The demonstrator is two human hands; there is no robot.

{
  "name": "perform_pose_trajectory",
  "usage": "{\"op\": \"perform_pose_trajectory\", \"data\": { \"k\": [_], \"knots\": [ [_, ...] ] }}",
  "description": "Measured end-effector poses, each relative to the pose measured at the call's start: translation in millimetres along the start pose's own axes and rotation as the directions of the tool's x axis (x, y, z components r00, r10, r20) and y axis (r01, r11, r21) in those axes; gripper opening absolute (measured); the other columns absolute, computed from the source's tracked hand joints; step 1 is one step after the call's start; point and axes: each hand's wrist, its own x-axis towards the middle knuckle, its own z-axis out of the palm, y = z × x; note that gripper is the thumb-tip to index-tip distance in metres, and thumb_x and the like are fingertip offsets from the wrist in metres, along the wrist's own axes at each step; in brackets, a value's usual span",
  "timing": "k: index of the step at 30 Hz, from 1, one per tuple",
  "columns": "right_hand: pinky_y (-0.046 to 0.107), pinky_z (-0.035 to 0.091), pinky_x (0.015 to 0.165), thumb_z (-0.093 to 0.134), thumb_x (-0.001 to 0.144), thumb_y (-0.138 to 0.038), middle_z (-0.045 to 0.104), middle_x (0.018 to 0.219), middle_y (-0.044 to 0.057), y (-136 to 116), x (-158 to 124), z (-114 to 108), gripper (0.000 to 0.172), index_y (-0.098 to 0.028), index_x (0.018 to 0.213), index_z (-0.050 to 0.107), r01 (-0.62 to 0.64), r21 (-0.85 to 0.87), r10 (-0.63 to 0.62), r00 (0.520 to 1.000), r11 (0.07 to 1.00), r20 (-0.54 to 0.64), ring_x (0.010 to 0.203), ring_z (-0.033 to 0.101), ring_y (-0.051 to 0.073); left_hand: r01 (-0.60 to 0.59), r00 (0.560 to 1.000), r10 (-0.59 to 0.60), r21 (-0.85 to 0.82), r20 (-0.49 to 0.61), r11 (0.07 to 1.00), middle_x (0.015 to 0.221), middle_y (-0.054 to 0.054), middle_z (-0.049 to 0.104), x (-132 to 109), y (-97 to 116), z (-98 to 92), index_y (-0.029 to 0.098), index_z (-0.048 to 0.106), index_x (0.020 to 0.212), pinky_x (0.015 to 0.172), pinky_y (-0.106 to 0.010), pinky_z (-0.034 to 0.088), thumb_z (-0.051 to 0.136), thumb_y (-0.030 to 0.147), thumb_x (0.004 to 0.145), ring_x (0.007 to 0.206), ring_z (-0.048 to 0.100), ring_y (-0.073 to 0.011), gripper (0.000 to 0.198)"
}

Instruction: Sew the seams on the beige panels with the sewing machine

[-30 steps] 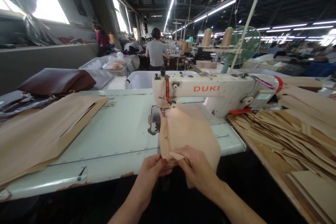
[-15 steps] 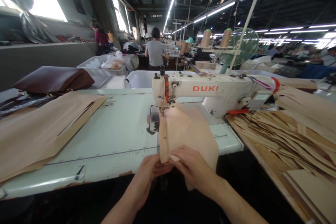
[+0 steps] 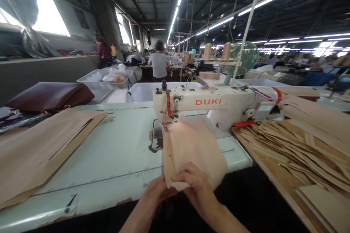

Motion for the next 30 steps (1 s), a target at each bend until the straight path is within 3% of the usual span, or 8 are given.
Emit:
{"op": "perform_pose_trajectory", "data": {
  "k": [4, 9, 13, 17, 20, 24, 26, 30],
  "knots": [
    [0.024, 0.046, 0.063, 0.065, 0.092, -0.030, 0.064, 0.079, 0.004, 6.7, 4.0, -11.8, 0.018, -0.018, 0.080, 0.072, -0.126, 0.106, 0.137, 0.985, 0.986, -0.101, 0.073, 0.062, 0.015, 0.039, 0.999, -0.041, 0.071, 0.026, 0.997, 0.098, -0.014, 0.074, 8.4, 11.8, -16.5, 0.014, 0.069, 0.112, 0.071, -0.037, 0.058, 0.073, 0.055, 0.076, 0.081, 0.073, -0.0278, 0.055],
    [0.026, 0.044, 0.067, 0.057, 0.095, -0.028, 0.064, 0.078, 0.004, 12.4, -3.1, -0.4, 0.016, -0.020, 0.093, 0.071, 0.143, -0.118, -0.144, 0.990, 0.983, 0.000, 0.076, 0.058, 0.016, -0.050, 0.998, 0.058, 0.334, -0.013, 0.941, 0.083, -0.007, 0.067, 27.5, 30.0, -24.7, 0.013, 0.063, 0.108, 0.045, -0.026, 0.052, 0.063, 0.067, 0.081, 0.057, 0.068, -0.0190, 0.060],
    [0.029, 0.042, 0.068, 0.044, 0.098, -0.019, 0.062, 0.077, 0.005, 11.2, -4.3, 4.6, 0.023, -0.018, 0.093, 0.066, 0.262, -0.262, -0.238, 0.964, 0.929, 0.118, 0.077, 0.055, 0.018, -0.051, 0.999, 0.049, 0.477, 0.017, 0.877, 0.061, 0.000, 0.060, 50.1, 33.6, -15.8, 0.012, 0.062, 0.093, 0.029, -0.018, 0.034, 0.070, 0.065, 0.073, 0.034, 0.054, -0.0120, 0.057],
    [0.028, 0.041, 0.067, 0.049, 0.092, -0.015, 0.063, 0.080, 0.005, 17.0, -6.1, 5.4, 0.017, -0.019, 0.095, 0.065, 0.230, -0.222, -0.219, 0.973, 0.948, 0.075, 0.077, 0.055, 0.017, -0.075, 0.997, 0.069, 0.564, 0.031, 0.822, 0.059, 0.002, 0.059, 57.9, 39.7, -13.1, 0.014, 0.060, 0.095, 0.029, -0.014, 0.021, 0.061, 0.057, 0.082, 0.030, 0.044, -0.0063, 0.046],
    [0.029, 0.041, 0.069, 0.054, 0.087, -0.013, 0.064, 0.081, 0.004, 23.7, -8.8, 6.8, 0.016, -0.019, 0.097, 0.065, 0.241, -0.188, -0.231, 0.970, 0.952, 0.075, 0.078, 0.056, 0.018, -0.084, 0.995, 0.102, 0.654, 0.011, 0.752, 0.058, 0.003, 0.062, 51.1, 54.8, -25.9, 0.016, 0.059, 0.104, 0.031, -0.018, 0.028, 0.060, 0.056, 0.083, 0.029, 0.049, -0.0106, 0.046],
    [0.029, 0.042, 0.070, 0.057, 0.088, -0.014, 0.066, 0.081, 0.004, 20.9, -6.4, 2.6, 0.014, -0.020, 0.095, 0.066, 0.215, -0.121, -0.212, 0.976, 0.969, 0.042, 0.078, 0.057, 0.017, -0.153, 0.942, 0.337, 0.879, -0.009, 0.451, 0.051, 0.007, 0.057, 41.1, 69.4, -48.8, 0.022, 0.065, 0.098, 0.050, -0.022, 0.042, 0.059, 0.050, 0.087, 0.042, 0.057, -0.0146, 0.031],
    [0.027, 0.042, 0.070, 0.057, 0.091, -0.017, 0.066, 0.082, 0.004, 16.3, -3.2, -1.6, 0.011, -0.021, 0.096, 0.067, 0.166, -0.056, -0.168, 0.985, 0.985, -0.038, 0.077, 0.057, 0.016, -0.220, 0.915, 0.394, 0.928, 0.089, 0.300, 0.059, 0.004, 0.061, 38.1, 62.9, -52.4, 0.024, 0.068, 0.097, 0.054, -0.024, 0.044, 0.055, 0.046, 0.090, 0.052, 0.059, -0.0169, 0.027],
    [0.028, 0.043, 0.070, 0.057, 0.091, -0.019, 0.065, 0.082, 0.004, 14.5, -1.3, -2.5, 0.010, -0.020, 0.097, 0.065, 0.196, -0.105, -0.199, 0.980, 0.975, -0.020, 0.077, 0.057, 0.017, -0.417, 0.872, 0.383, 0.872, 0.303, 0.259, 0.096, -0.006, 0.066, 37.1, 32.6, -46.2, 0.024, 0.068, 0.109, 0.079, -0.031, 0.053, 0.047, 0.039, 0.097, 0.087, 0.065, -0.0216, 0.029]
  ]
}}
